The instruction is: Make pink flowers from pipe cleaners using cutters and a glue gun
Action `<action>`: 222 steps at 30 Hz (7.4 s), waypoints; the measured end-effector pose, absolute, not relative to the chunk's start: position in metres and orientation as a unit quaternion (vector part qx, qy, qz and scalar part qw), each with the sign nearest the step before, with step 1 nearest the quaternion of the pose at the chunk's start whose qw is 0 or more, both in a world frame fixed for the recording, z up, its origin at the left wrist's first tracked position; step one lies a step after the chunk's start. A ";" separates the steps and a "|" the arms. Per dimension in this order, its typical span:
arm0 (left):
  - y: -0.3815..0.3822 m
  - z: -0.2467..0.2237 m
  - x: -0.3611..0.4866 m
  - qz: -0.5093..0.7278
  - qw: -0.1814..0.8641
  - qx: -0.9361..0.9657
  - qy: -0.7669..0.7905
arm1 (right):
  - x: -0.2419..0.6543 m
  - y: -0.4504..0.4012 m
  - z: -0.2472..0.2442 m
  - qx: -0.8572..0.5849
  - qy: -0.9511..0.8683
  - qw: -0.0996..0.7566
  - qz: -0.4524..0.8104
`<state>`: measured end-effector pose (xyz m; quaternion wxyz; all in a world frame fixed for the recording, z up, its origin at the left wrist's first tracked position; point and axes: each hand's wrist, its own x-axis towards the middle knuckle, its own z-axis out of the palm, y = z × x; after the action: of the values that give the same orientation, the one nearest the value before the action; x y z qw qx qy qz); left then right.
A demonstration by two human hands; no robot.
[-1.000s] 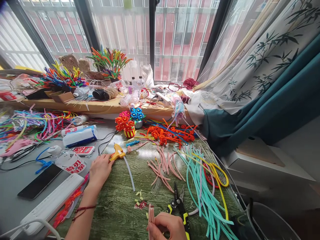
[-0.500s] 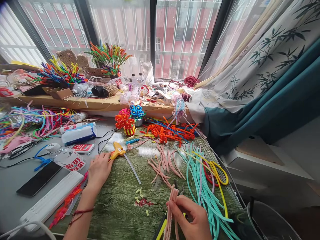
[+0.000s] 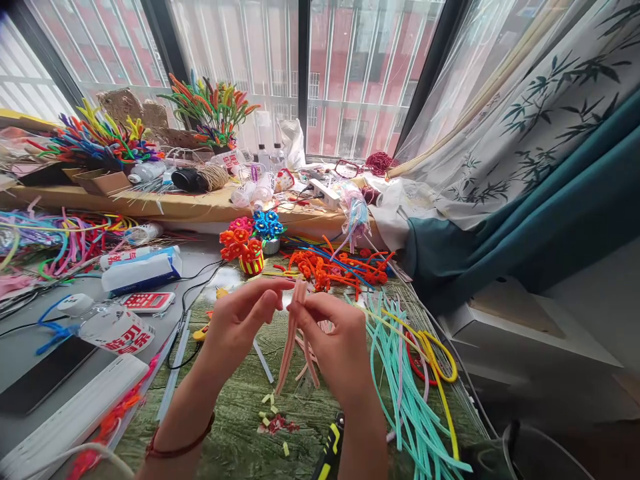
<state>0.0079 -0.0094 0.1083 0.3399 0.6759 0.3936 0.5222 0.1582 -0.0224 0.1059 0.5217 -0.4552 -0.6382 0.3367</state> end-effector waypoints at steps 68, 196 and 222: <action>0.090 0.061 0.009 0.581 0.475 0.471 0.463 | 0.140 0.073 0.047 -0.386 -0.578 0.377 0.612; 0.109 0.035 -0.005 0.533 0.392 0.550 0.510 | 0.145 0.080 0.036 -0.588 -0.701 0.297 0.273; 0.099 0.041 -0.001 0.557 0.222 0.651 0.465 | 0.145 0.077 0.047 -0.519 -0.668 0.357 0.397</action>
<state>-0.0008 0.0994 0.0406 0.2218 0.6513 0.4651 0.5570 0.1450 0.0768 0.0467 0.3572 -0.5189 -0.6675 0.3970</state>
